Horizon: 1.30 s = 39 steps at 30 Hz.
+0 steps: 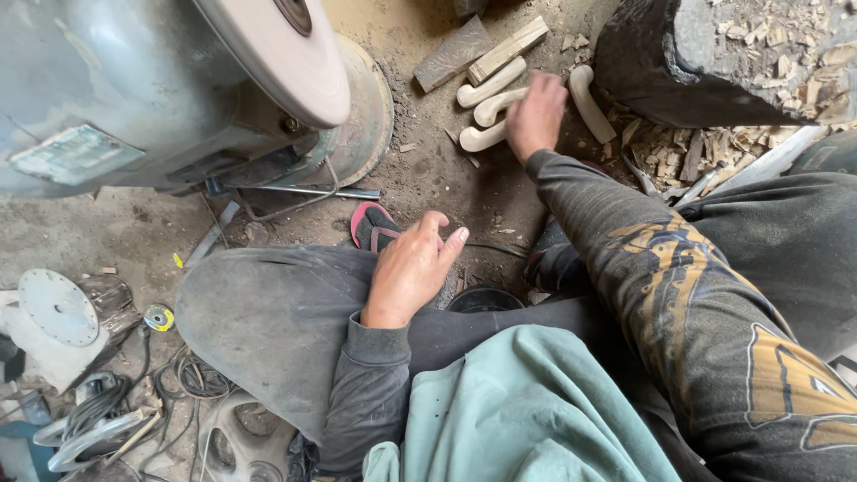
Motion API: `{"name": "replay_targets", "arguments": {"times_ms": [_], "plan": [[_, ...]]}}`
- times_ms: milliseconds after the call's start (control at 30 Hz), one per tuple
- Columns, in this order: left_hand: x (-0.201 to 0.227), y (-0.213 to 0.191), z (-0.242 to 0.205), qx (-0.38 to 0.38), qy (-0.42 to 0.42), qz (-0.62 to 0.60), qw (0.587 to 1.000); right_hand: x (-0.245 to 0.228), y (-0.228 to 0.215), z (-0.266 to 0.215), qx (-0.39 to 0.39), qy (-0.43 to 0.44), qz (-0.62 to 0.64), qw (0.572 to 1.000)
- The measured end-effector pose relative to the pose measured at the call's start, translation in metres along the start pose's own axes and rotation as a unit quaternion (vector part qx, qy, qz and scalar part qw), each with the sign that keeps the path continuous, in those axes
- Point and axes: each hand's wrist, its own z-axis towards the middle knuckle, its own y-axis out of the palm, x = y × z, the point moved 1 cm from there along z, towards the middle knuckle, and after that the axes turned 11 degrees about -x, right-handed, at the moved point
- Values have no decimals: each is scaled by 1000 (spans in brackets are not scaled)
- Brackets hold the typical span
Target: The person sits on the floor and uses a bench grinder to smooth and shape small wooden pieces. They hold each piece with both hands, press it against the spinning wheel, rotate it to work different sides, and then place it on the floor before picking up the next one.
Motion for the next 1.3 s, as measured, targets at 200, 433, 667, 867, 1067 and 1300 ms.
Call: {"name": "replay_targets", "arguments": {"times_ms": [200, 433, 667, 867, 1067, 1300], "plan": [[-1, 2, 8, -6, 6, 8, 1000, -42, 31, 1, -37, -229, -189, 954], [0, 4, 9, -20, -11, 12, 1000, -32, 34, 12, -82, -193, -250, 945], [5, 6, 6, -9, 15, 10, 1000, -33, 29, 9, -138, -178, -314, 922], [2, 13, 3, -7, 30, 22, 999, -14, 17, -32, -155, -225, -270, 924], [8, 18, -1, -5, 37, 25, 999, 29, 1, -42, -29, -100, -117, 988], [13, 17, -2, 15, 76, 27, 997, 93, -13, -9, 122, 215, 157, 956]]}}
